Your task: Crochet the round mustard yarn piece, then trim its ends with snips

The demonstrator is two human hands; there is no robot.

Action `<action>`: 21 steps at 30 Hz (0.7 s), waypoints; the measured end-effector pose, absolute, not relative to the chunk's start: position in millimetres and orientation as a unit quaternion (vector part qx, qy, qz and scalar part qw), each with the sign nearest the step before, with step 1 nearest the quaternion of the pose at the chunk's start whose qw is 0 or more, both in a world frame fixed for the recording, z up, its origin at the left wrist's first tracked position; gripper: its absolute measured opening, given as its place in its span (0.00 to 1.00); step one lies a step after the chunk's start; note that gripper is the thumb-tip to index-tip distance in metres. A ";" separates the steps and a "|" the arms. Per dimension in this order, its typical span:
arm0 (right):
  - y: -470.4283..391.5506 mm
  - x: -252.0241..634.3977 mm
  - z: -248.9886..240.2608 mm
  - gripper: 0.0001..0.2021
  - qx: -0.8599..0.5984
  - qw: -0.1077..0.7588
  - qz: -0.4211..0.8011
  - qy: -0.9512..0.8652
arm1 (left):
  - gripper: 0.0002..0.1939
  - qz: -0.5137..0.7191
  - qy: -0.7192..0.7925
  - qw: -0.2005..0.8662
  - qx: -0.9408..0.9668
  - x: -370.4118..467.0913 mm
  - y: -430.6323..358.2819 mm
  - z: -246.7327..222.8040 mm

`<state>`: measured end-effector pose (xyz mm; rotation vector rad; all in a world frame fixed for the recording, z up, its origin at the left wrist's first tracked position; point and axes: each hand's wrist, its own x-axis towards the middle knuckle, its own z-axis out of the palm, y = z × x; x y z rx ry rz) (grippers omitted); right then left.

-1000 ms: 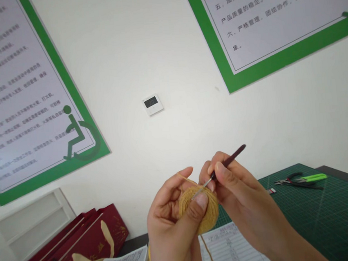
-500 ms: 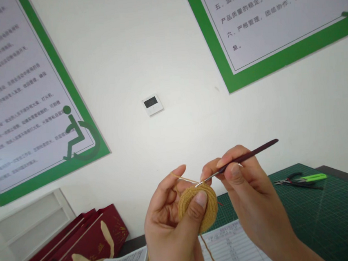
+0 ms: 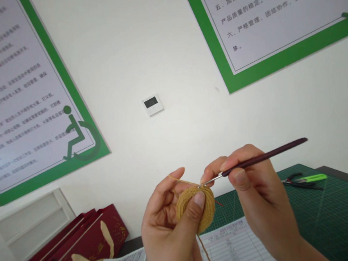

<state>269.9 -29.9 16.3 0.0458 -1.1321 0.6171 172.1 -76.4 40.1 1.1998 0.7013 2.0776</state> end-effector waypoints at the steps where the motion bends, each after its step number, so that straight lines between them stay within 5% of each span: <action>1: -30.0 270.8 16.0 0.03 0.018 0.798 0.281 -0.533 | 0.20 0.789 0.266 0.313 0.457 172.0 -76.3 40.1; 8: -27.9 276.4 11.7 0.06 0.018 0.786 0.214 -0.580 | 0.20 0.790 0.273 0.297 0.461 172.1 -74.8 39.0; 17: -29.5 283.5 18.8 0.08 -0.036 0.730 -0.116 -0.672 | 0.18 0.788 0.269 0.282 0.477 167.3 -74.1 36.7; 21: -30.4 280.7 19.5 0.06 -0.066 0.735 -0.159 -0.655 | 0.17 0.774 0.257 0.293 0.499 165.3 -75.2 35.2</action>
